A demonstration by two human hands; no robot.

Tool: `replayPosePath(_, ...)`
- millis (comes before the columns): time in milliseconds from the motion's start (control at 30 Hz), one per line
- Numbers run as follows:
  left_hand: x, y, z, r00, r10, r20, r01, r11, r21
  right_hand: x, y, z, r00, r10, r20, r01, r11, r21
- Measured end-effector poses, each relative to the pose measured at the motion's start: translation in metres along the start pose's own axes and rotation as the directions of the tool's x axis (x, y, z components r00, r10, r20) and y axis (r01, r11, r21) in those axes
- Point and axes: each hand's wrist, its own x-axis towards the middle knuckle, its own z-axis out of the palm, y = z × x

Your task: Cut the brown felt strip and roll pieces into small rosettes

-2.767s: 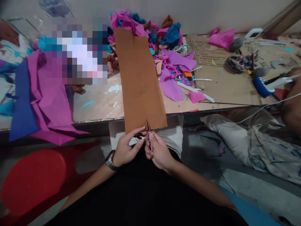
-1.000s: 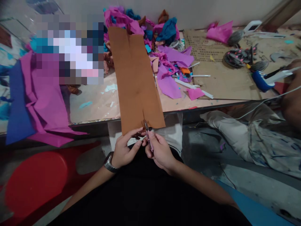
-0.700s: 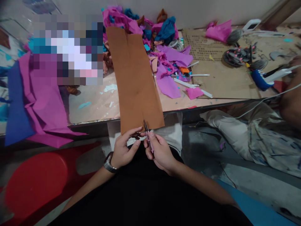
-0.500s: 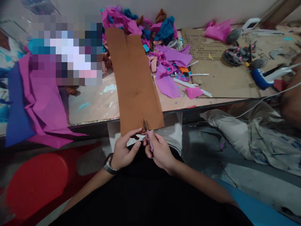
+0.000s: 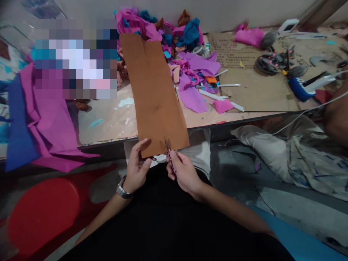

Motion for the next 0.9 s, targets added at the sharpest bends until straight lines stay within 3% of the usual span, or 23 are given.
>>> replayPosePath(200,0.004,-0.0009,-0.003,0.997,-0.032,0.067,0.029,0.999,0.043,0.0032,0.0008,0.0012,1.0,-0.024,-0.014,0.024,1.0,0.012)
replayPosePath(533,-0.0043,0.0051,-0.0013,0.995,-0.016,0.097,0.008,0.996,0.086,0.0045,-0.0008,0.0001,0.996,-0.034,-0.084,0.033,0.999,-0.016)
replayPosePath(900,-0.0041,0.0074,-0.0022,0.994,-0.017,0.111,0.005,0.995,0.103,0.0048,-0.0021,0.0034,0.996,-0.029,-0.084,0.03,0.999,0.015)
